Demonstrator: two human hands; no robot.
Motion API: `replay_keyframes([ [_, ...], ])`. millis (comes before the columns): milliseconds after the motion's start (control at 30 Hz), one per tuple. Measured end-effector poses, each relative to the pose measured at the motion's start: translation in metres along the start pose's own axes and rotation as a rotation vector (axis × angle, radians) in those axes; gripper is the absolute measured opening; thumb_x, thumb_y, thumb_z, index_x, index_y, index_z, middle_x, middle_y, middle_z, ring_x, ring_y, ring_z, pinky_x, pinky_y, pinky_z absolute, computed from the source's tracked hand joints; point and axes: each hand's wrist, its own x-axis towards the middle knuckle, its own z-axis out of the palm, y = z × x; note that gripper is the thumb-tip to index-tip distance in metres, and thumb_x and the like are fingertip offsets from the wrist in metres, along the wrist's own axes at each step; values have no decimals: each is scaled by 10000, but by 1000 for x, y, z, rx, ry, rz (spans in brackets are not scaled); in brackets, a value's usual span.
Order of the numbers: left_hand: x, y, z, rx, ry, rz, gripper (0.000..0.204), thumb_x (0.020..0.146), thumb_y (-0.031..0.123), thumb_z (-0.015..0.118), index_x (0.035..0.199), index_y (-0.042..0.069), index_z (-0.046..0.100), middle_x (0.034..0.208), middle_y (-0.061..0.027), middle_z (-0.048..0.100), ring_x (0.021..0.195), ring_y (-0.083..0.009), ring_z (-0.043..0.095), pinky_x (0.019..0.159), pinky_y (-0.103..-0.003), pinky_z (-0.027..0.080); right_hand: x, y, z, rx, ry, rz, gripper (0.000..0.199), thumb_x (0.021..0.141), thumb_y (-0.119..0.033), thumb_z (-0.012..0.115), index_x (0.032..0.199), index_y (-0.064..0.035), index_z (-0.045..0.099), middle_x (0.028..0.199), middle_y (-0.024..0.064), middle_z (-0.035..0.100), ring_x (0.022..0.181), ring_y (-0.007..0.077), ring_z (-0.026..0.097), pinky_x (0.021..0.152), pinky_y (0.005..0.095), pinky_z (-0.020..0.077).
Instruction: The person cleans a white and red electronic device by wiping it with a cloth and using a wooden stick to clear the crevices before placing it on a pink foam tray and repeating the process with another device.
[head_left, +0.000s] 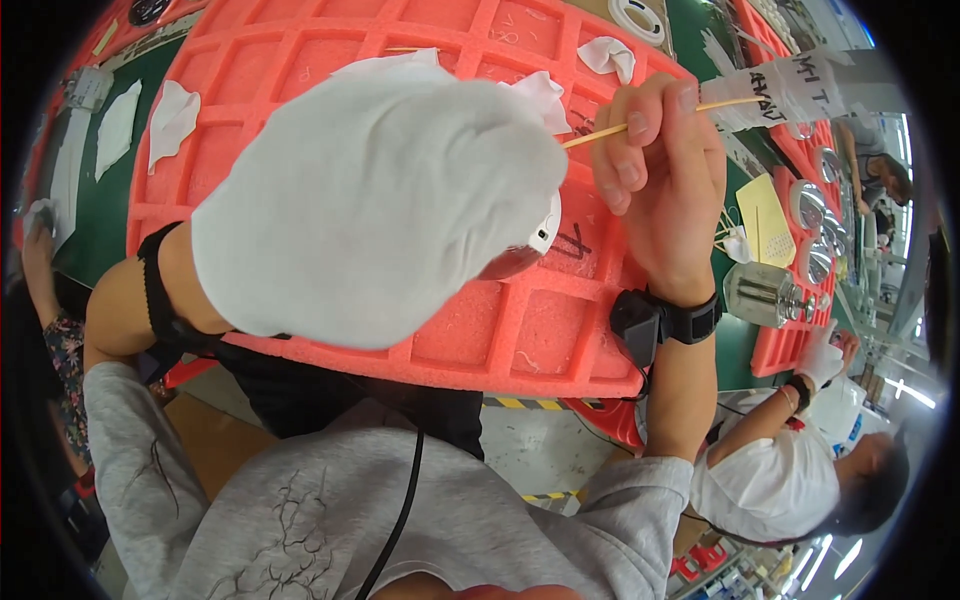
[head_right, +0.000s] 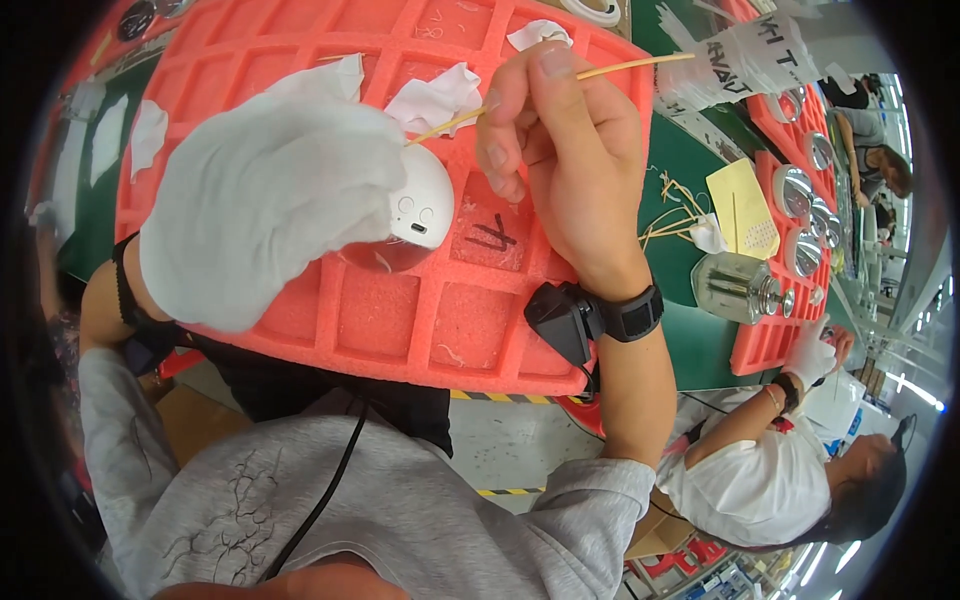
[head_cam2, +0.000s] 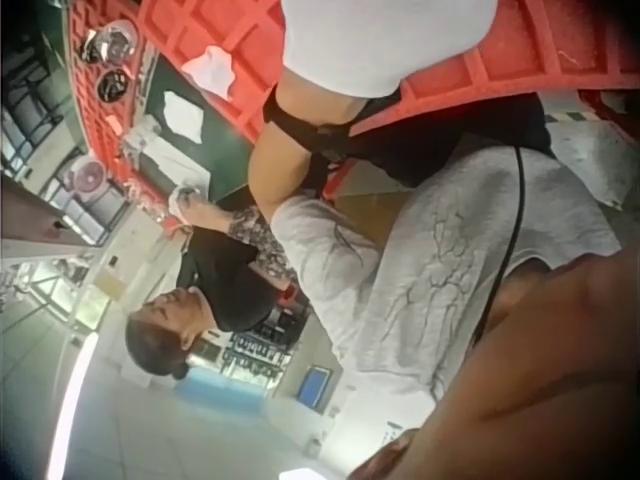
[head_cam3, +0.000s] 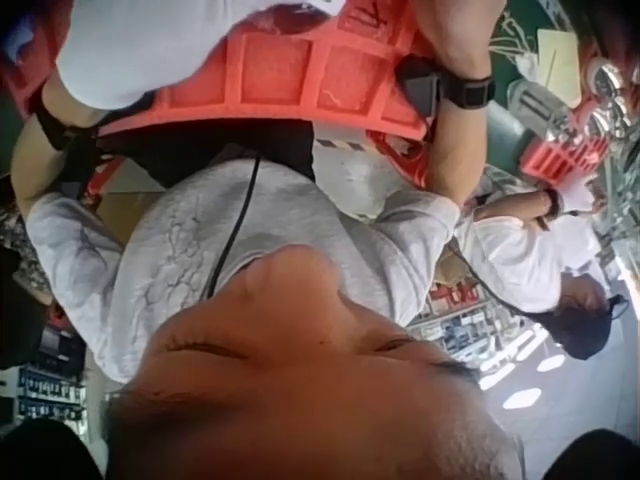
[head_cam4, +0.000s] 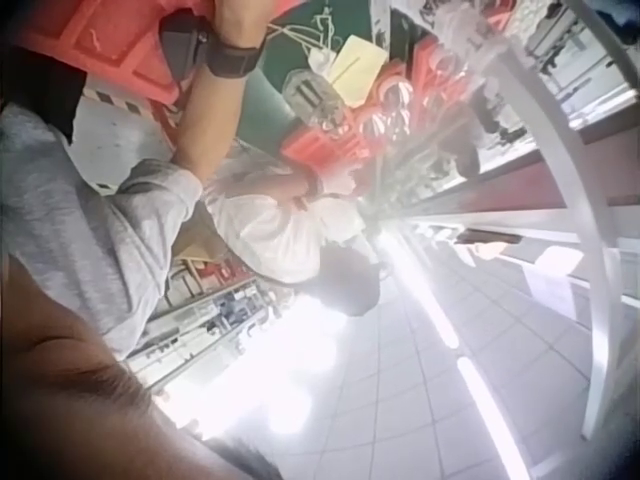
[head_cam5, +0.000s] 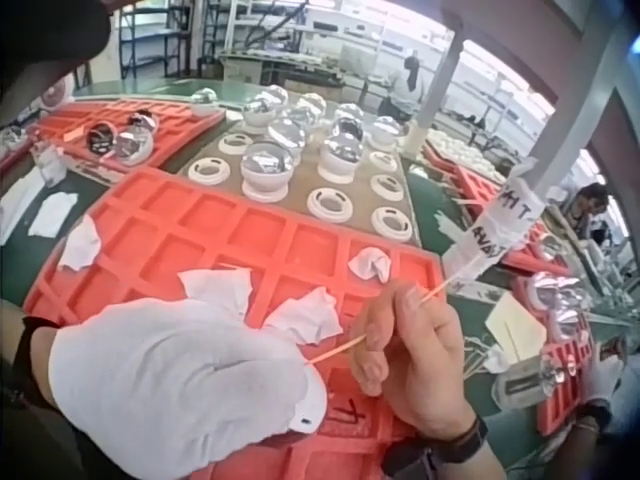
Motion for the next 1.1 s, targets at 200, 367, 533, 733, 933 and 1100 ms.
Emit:
replay_keyframes([
  [200,4,-16,20,-323,15,-89,169,803,109,739,901,73,606,1025,-90,646,971,-270,626,935,-412,514,0,0,1,-33,39,-20,396,1113,-323,353,869,-56,516,648,22,481,527,108,425,472,239,346],
  [367,2,-26,25,-556,45,-129,155,833,97,728,885,66,586,989,-94,632,936,-270,614,944,-407,509,2,-1,8,-95,85,-11,388,1117,-338,332,826,-114,459,638,-17,409,507,94,353,466,233,304],
  [533,5,-29,25,-742,-12,-170,129,854,72,699,883,37,578,947,-95,614,915,-270,604,935,-393,504,1,1,-6,10,18,-21,415,1118,-332,327,871,-57,515,646,33,474,514,112,430,470,237,358],
  [733,3,-28,23,-802,-29,-272,122,872,73,676,864,18,568,937,-97,607,922,-264,595,923,-379,497,2,2,-7,17,12,-25,425,1120,-339,313,872,-61,516,652,33,478,506,110,424,466,234,362],
  [933,5,-32,20,-836,-37,-292,130,891,100,668,868,16,572,939,-98,606,937,-243,592,909,-364,488,2,2,-6,31,-3,-22,428,1121,-338,308,865,-60,511,644,30,467,499,108,414,463,232,360],
  [1100,7,-35,18,-897,-46,-325,145,958,147,619,892,21,590,933,-78,619,937,-201,600,902,-342,485,2,2,-4,51,21,-1,431,1121,-340,307,860,-61,508,637,27,459,495,107,409,455,231,354],
])
